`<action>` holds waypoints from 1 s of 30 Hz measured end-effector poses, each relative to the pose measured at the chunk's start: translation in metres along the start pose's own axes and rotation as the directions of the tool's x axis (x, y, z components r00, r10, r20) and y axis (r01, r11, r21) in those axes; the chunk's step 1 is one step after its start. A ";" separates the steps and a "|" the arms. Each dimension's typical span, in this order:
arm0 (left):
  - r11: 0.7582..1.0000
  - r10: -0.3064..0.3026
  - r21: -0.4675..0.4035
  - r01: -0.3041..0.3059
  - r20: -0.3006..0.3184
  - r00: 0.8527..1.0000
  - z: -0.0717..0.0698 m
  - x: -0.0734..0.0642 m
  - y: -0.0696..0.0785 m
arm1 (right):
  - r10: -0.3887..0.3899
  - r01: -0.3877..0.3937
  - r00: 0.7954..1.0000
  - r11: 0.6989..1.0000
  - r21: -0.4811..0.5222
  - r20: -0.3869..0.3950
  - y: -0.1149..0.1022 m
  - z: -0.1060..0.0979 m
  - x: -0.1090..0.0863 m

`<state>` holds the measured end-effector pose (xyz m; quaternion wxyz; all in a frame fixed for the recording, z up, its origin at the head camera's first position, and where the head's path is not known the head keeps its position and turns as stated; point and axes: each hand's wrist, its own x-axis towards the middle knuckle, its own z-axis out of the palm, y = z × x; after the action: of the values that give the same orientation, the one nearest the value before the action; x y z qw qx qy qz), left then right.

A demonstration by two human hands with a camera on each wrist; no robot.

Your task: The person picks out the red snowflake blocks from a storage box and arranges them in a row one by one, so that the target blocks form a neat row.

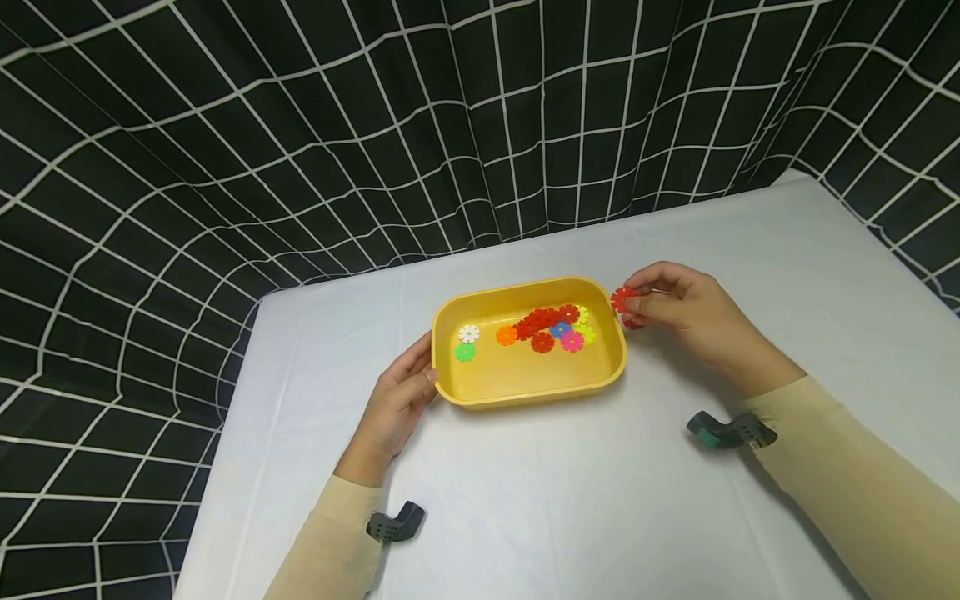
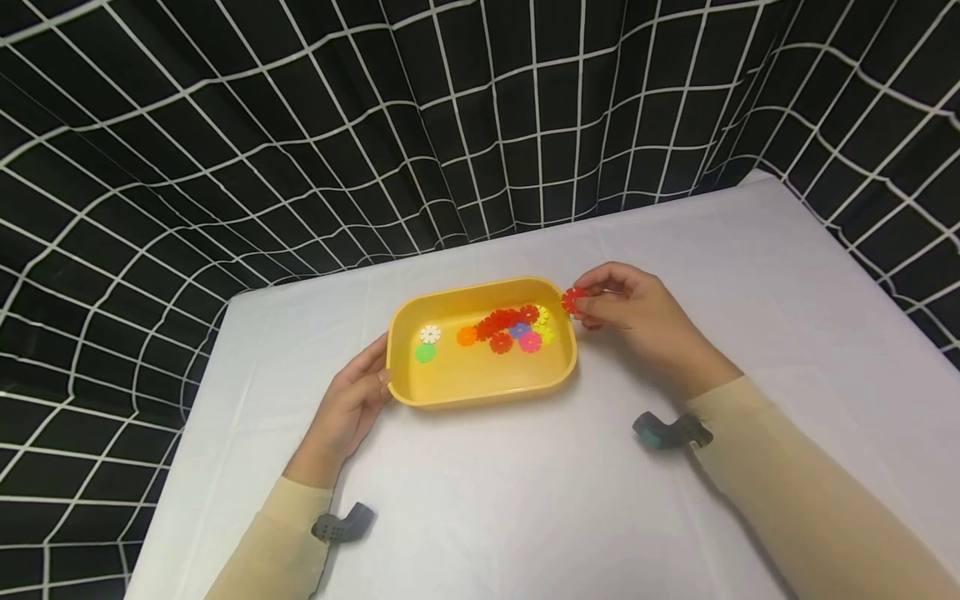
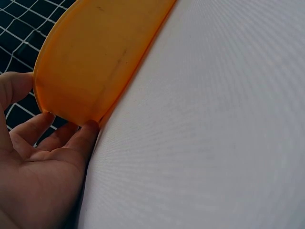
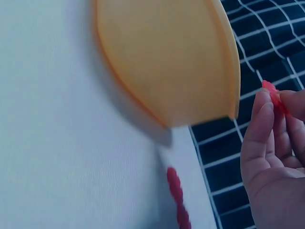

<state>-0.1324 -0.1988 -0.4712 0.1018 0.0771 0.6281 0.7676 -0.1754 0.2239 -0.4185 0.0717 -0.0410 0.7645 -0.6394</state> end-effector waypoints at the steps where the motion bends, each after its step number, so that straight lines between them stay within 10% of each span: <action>1: 1.000 -0.001 0.000 0.001 -0.002 1.000 0.000 0.000 0.000 | 0.002 -0.002 1.000 1.000 -0.007 -0.004 0.002 -0.003 0.000; 18: 1.000 0.001 -0.002 -0.001 0.004 1.000 0.001 0.001 0.000 | 0.038 -0.064 0.981 0.989 -0.135 -0.188 0.042 -0.052 0.000; 30: 1.000 0.006 -0.006 -0.006 0.009 1.000 0.000 0.001 -0.001 | 0.057 -0.152 0.970 0.901 -0.406 -0.236 0.060 -0.061 0.002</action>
<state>-0.1331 -0.1983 -0.4720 0.1024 0.0819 0.6250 0.7695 -0.1860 0.2941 -0.4674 0.0108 0.0563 0.8885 -0.4554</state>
